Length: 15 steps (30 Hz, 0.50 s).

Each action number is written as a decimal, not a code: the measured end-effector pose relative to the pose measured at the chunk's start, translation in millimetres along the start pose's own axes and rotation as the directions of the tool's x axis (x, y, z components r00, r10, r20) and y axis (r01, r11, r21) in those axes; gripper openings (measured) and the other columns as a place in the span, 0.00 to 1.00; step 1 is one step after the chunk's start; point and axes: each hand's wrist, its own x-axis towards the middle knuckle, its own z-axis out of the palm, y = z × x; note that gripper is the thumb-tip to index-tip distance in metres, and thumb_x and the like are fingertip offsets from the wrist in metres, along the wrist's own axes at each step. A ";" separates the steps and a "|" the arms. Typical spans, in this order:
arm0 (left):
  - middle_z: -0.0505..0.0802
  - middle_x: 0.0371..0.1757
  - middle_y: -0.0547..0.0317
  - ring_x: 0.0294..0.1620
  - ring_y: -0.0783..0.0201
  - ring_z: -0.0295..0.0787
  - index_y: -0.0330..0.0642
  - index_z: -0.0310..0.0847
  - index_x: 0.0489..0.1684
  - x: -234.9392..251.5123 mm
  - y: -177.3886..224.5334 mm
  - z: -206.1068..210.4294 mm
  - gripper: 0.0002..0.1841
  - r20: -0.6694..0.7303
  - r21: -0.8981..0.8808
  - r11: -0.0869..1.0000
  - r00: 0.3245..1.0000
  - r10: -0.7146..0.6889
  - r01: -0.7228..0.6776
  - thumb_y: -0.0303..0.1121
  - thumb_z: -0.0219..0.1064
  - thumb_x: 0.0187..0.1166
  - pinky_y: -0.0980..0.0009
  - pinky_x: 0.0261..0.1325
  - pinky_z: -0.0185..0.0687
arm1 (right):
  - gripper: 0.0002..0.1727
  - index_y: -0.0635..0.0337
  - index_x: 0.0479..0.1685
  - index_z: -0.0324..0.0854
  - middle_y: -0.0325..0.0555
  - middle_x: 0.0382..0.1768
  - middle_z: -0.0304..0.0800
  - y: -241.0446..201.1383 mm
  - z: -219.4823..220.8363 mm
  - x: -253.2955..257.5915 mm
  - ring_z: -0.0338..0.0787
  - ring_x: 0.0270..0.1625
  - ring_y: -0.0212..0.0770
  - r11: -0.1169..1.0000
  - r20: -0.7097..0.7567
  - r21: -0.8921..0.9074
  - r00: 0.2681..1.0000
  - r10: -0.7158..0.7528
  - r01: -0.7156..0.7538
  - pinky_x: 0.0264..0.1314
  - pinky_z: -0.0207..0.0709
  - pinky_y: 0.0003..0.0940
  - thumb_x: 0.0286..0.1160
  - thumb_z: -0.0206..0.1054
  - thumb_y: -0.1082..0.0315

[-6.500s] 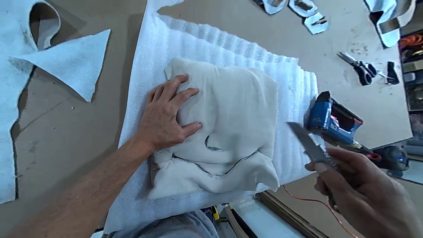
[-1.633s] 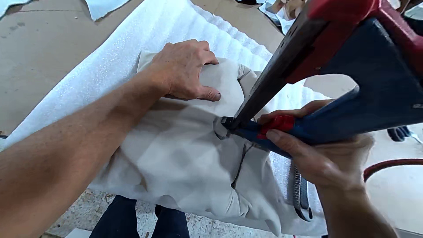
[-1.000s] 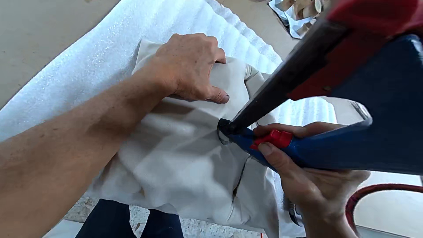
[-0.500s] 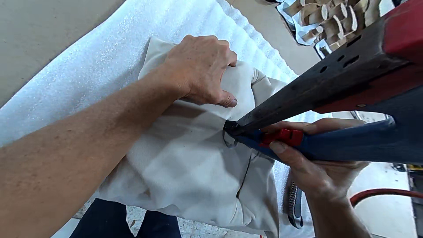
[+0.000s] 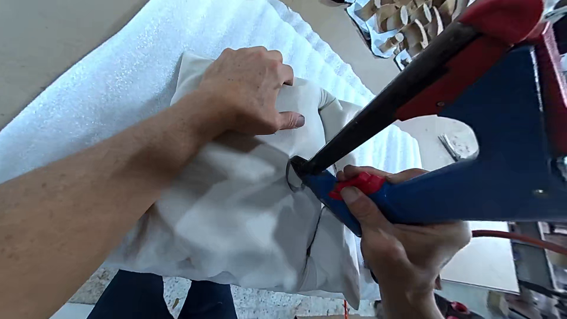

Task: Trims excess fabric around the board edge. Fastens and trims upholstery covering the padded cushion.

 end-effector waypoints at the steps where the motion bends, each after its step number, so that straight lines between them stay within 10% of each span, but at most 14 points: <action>1: 0.90 0.58 0.54 0.63 0.49 0.86 0.54 0.86 0.65 0.1 -0.8 0.3 0.40 -0.008 -0.001 1.000 1.000 0.003 -0.003 0.76 0.54 0.69 0.42 0.53 0.77 | 0.21 0.53 0.54 0.78 0.39 0.48 0.97 0.4 1.6 -0.3 0.98 0.50 0.43 1.000 -0.003 -0.008 1.000 -0.016 0.016 0.55 0.95 0.40 0.62 0.80 0.71; 15: 0.92 0.51 0.54 0.55 0.50 0.89 0.51 0.89 0.56 4.1 0.3 2.6 0.34 -0.030 -0.046 0.999 0.999 0.012 -0.014 0.70 0.62 0.68 0.46 0.50 0.78 | 0.24 0.40 0.61 0.79 0.36 0.55 0.96 34.9 -11.9 30.8 0.96 0.56 0.41 0.975 0.229 0.213 0.968 -0.107 0.057 0.59 0.93 0.36 0.66 0.79 0.70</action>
